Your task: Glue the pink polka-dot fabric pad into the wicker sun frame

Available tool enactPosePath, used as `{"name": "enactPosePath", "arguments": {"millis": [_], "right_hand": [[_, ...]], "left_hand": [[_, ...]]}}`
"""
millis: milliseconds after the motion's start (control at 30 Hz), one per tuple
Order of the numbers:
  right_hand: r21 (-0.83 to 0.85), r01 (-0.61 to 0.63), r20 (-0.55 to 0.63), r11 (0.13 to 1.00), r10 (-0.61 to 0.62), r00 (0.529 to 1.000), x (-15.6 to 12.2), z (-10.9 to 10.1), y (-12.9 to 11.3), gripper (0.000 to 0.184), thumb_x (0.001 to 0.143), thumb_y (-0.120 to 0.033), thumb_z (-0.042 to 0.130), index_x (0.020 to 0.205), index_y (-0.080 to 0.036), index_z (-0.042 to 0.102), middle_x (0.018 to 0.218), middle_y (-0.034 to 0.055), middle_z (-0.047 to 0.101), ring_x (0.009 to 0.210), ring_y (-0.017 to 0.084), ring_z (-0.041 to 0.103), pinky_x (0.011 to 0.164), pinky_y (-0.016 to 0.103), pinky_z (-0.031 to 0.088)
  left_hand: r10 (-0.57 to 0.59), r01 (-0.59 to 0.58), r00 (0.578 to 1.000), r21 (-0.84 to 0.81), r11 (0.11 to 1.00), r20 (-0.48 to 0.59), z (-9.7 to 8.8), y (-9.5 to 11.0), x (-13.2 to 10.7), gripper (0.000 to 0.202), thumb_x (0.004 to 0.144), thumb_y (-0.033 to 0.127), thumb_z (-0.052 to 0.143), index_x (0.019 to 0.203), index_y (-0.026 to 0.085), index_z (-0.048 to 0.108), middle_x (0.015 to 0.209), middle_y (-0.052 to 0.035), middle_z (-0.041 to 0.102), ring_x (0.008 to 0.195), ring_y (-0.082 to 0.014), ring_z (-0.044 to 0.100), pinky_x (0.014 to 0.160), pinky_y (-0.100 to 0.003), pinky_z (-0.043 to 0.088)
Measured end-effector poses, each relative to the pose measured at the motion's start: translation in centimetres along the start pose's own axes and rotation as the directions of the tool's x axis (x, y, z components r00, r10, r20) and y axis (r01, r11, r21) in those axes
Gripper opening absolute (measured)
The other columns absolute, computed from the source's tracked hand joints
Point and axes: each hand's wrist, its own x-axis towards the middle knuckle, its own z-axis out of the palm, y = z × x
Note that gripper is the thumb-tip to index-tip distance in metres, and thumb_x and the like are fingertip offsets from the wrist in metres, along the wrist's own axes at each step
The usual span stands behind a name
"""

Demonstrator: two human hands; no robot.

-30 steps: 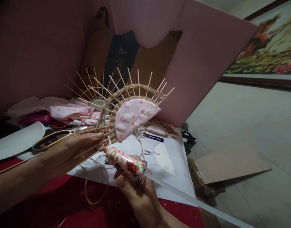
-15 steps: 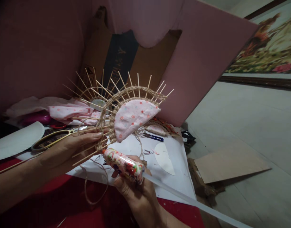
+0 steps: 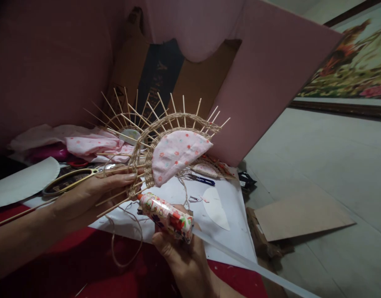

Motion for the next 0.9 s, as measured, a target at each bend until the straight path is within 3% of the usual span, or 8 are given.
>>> {"name": "enactPosePath", "arguments": {"millis": [267, 500, 733, 900], "right_hand": [[-0.048, -0.032, -0.039, 0.998, 0.030, 0.999, -0.2, 0.1, 0.0, 0.043, 0.068, -0.053, 0.071, 0.099, -0.023, 0.068, 0.104, 0.0085, 0.071, 0.100, 0.027, 0.064, 0.089, 0.038, 0.052], [-0.001, -0.082, -0.177, 0.997, 0.081, 0.981, -0.5, -0.1, 1.1, 0.049, 0.059, -0.049, 0.078, 0.098, -0.022, 0.067, 0.105, 0.0077, 0.070, 0.096, 0.026, 0.065, 0.087, 0.037, 0.053], [-0.019, 0.013, -0.130, 1.000, -0.016, 0.991, -0.3, 0.0, 0.9, 0.042, 0.066, -0.047, 0.075, 0.099, -0.024, 0.067, 0.099, 0.0060, 0.071, 0.094, 0.025, 0.065, 0.085, 0.035, 0.053], [-0.029, 0.082, 0.018, 0.996, -0.081, 0.997, 0.0, -0.2, 0.7, 0.030, 0.076, -0.044, 0.066, 0.098, -0.023, 0.068, 0.085, 0.0043, 0.070, 0.084, 0.023, 0.066, 0.081, 0.034, 0.054]], "left_hand": [[0.019, -0.018, 0.999, -0.028, 0.999, 0.047, 0.6, 0.3, -0.3, 0.024, 0.077, 0.016, 0.066, 0.101, 0.018, 0.069, 0.101, -0.0039, 0.072, 0.093, -0.0160, 0.065, 0.082, -0.024, 0.050], [0.068, -0.066, 0.995, -0.029, 0.997, 0.079, 0.2, 0.0, 0.0, 0.021, 0.078, 0.013, 0.065, 0.098, 0.016, 0.069, 0.093, -0.0025, 0.072, 0.084, -0.0134, 0.066, 0.076, -0.022, 0.052], [0.052, -0.050, 0.995, -0.025, 0.998, 0.081, 0.2, -0.1, 0.1, 0.016, 0.075, 0.016, 0.068, 0.091, 0.016, 0.067, 0.079, 0.0005, 0.066, 0.078, -0.0121, 0.062, 0.075, -0.024, 0.049], [0.051, -0.050, 0.996, -0.016, 0.999, 0.078, 0.3, 0.0, 0.0, 0.005, 0.075, 0.016, 0.067, 0.075, 0.016, 0.061, 0.076, 0.0020, 0.060, 0.073, -0.0103, 0.057, 0.076, -0.025, 0.047]]}}
